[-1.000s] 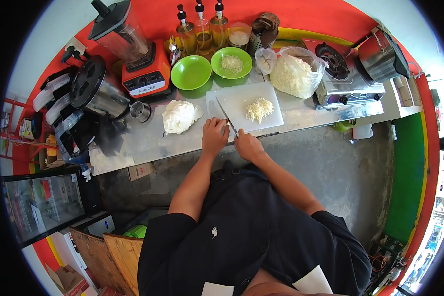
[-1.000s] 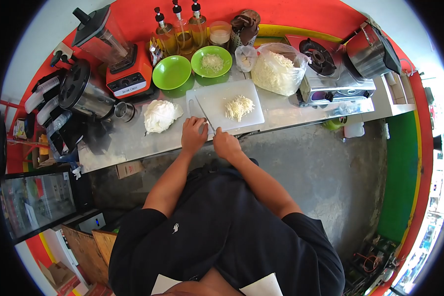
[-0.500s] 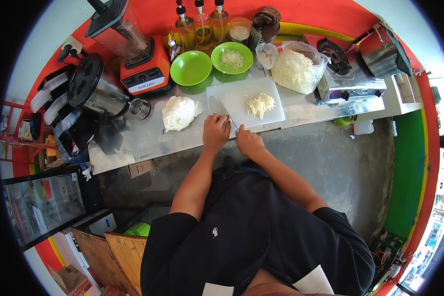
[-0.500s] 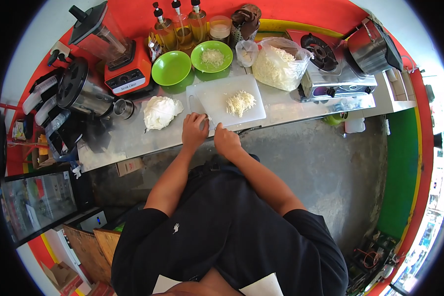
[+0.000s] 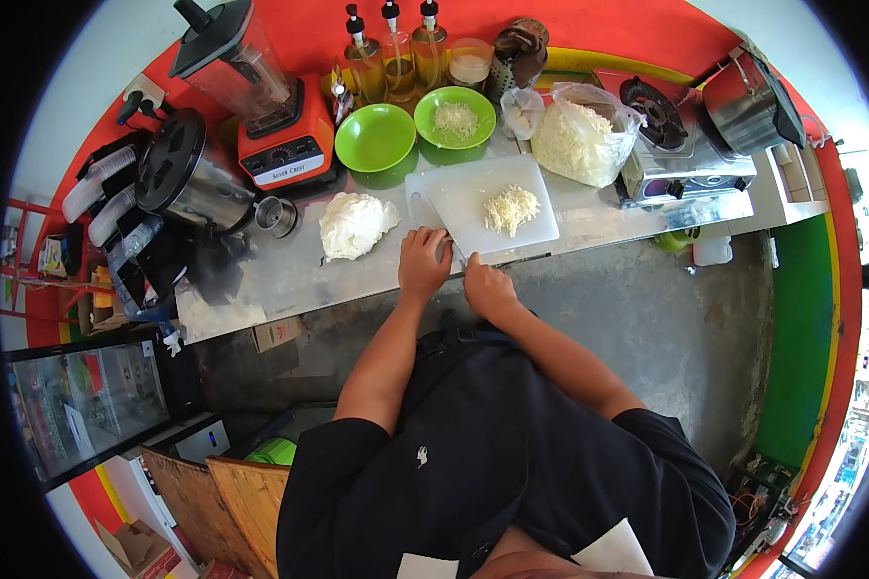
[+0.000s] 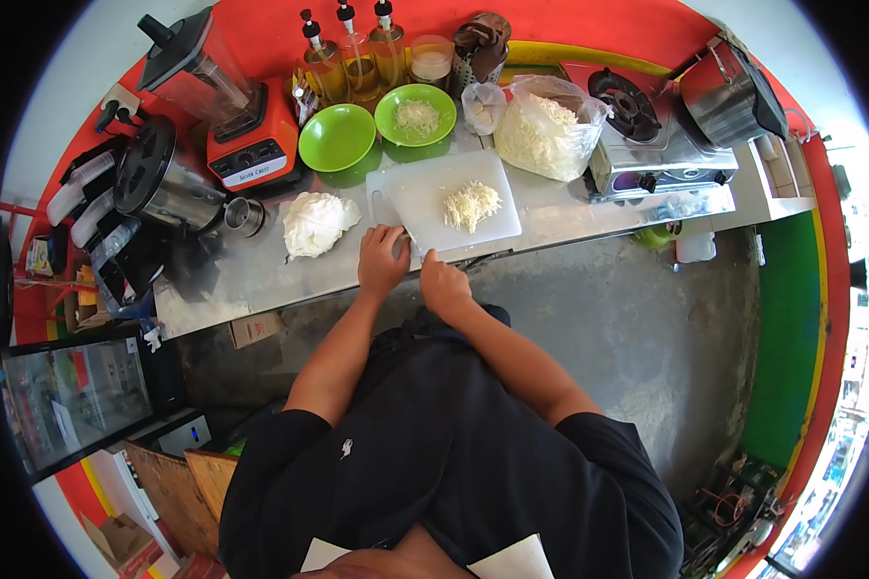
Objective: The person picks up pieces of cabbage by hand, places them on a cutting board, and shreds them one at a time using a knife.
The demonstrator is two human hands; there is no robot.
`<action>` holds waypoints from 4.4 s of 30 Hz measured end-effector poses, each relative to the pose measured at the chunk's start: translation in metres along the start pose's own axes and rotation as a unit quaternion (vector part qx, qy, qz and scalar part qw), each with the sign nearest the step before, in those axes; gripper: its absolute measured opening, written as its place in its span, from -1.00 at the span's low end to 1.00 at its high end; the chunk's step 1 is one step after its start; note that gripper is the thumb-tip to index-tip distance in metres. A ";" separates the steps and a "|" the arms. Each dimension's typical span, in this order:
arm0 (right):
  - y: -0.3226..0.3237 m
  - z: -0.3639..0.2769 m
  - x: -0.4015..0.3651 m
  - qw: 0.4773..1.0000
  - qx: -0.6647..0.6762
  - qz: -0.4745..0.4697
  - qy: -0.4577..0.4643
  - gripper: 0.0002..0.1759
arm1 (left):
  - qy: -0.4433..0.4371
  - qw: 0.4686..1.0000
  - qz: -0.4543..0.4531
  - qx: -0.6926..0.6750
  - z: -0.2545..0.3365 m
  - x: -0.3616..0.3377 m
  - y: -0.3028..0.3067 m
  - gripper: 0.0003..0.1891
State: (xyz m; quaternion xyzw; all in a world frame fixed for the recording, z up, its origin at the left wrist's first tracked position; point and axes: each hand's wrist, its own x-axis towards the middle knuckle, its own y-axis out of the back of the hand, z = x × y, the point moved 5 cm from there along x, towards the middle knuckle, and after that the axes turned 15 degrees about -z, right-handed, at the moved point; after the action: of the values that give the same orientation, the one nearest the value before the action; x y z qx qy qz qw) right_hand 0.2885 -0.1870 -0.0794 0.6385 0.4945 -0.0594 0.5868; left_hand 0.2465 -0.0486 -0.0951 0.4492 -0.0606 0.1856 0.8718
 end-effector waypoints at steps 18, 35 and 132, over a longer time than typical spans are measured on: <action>0.007 -0.001 0.001 0.999 -0.002 0.030 0.030 -0.81 | 0.003 1.000 -0.011 0.002 0.003 0.001 0.002 -0.84; -0.001 0.000 0.009 0.999 0.001 0.037 0.012 -0.81 | -0.008 1.000 0.000 0.010 0.002 0.001 -0.002 -0.85; -0.008 -0.006 -0.003 0.999 0.013 0.031 0.005 -0.78 | 0.031 0.998 0.031 -0.052 -0.005 0.000 0.000 -0.90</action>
State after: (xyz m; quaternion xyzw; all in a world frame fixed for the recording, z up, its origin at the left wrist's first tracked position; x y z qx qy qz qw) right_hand 0.2781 -0.1852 -0.0812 0.6611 0.4769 -0.0445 0.5775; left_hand 0.2459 -0.0451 -0.0983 0.3956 -0.0572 0.2225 0.8893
